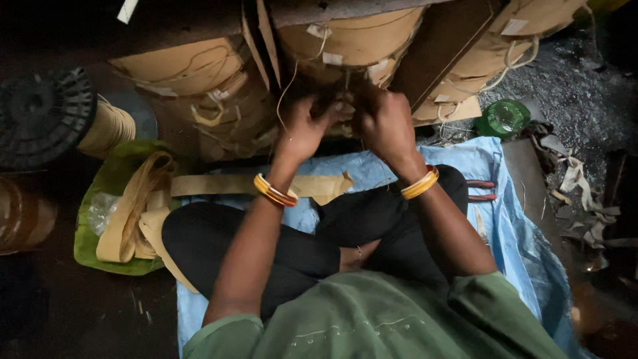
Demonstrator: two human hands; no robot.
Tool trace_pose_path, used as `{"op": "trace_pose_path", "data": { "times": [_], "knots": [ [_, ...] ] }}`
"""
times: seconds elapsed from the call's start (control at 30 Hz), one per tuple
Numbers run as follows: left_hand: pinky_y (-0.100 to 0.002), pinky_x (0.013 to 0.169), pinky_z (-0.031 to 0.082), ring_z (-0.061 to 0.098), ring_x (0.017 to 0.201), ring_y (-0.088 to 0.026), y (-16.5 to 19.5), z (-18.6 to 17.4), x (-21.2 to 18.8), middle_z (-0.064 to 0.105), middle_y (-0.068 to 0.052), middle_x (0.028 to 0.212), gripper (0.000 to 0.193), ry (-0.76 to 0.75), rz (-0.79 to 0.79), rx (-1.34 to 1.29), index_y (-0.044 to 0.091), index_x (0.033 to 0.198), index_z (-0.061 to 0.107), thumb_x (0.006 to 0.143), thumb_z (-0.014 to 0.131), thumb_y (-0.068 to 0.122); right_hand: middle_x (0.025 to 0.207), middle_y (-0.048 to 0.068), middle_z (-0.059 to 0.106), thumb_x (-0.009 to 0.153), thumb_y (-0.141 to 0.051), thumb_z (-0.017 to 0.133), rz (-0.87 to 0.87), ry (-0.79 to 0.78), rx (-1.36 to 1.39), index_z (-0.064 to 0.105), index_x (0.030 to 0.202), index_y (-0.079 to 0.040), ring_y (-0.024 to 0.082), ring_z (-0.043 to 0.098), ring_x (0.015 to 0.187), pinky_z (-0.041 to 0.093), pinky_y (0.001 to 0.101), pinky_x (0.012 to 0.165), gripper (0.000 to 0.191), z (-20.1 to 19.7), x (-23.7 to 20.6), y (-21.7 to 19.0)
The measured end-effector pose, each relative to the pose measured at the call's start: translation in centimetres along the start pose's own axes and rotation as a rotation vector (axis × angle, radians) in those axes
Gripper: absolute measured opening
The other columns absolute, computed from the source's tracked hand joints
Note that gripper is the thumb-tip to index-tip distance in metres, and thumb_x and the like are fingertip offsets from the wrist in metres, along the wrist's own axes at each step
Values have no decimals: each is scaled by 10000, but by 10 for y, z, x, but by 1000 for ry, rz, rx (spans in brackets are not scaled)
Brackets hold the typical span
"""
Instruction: The person sits on a blue tarp and repeatedly folds and tucks strips of light brown paper into a wooden frame structure. The person handles the paper strips by hand, folding them and inserting them into slots in the frame.
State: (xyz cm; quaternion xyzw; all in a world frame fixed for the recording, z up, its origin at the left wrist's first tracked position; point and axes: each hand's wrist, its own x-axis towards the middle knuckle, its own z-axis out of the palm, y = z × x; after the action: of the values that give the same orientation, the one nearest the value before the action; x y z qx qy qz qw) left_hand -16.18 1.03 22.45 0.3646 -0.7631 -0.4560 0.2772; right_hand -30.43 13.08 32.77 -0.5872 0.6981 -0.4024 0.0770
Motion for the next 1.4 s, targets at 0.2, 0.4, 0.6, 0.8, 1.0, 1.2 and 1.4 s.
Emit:
{"op": "trace_pose_path", "data": {
  "times": [0.2,0.4,0.6,0.8,1.0,1.2,1.4],
  "knots": [
    [-340,691,503,617,757,-163,20,-6,6,751,-129,979,409,86,-209,-520,-20,1151,712,902,779,297,784,140,677,894,-67,659,-216,75,-434,637,1283,-80,358,671,744,501,473,675,389,7,-10,4],
    [-312,744,570,733,782,-137,64,-3,11,789,-95,891,244,242,110,-160,9,1002,758,918,742,237,834,108,680,925,-250,745,-344,149,-465,613,1226,-17,299,670,783,505,425,762,402,11,-7,16],
    [-368,670,416,563,795,-197,53,2,8,699,-81,937,280,93,-149,-540,-45,1100,773,1036,702,218,768,102,626,943,-122,707,-292,255,-389,649,1154,-56,295,648,743,517,433,744,229,27,-7,33],
    [-307,1067,509,650,1180,-155,16,20,6,688,-41,1283,356,27,158,-856,10,1294,645,943,658,67,730,170,632,881,-173,703,-135,257,-241,686,1166,-19,379,629,688,471,476,632,325,26,-10,32],
    [-358,975,544,691,1055,-218,16,32,13,742,-116,1164,274,76,24,-750,-51,1219,705,962,708,46,891,185,715,1003,-215,693,-33,273,-143,705,1110,-42,388,673,789,497,464,682,204,10,-14,20],
    [-329,924,551,684,1019,-179,49,29,6,739,-76,1148,322,187,30,-692,-32,1183,697,884,758,73,961,142,738,1027,-202,733,-170,560,-181,674,1136,4,323,692,820,530,426,764,240,14,-23,8],
    [-330,846,551,664,890,-168,79,37,4,768,-86,1010,190,304,72,-595,-61,1021,729,886,775,65,912,146,688,954,-170,699,-270,529,-387,613,1358,9,308,675,819,547,429,831,450,29,-24,14]
  ]
}}
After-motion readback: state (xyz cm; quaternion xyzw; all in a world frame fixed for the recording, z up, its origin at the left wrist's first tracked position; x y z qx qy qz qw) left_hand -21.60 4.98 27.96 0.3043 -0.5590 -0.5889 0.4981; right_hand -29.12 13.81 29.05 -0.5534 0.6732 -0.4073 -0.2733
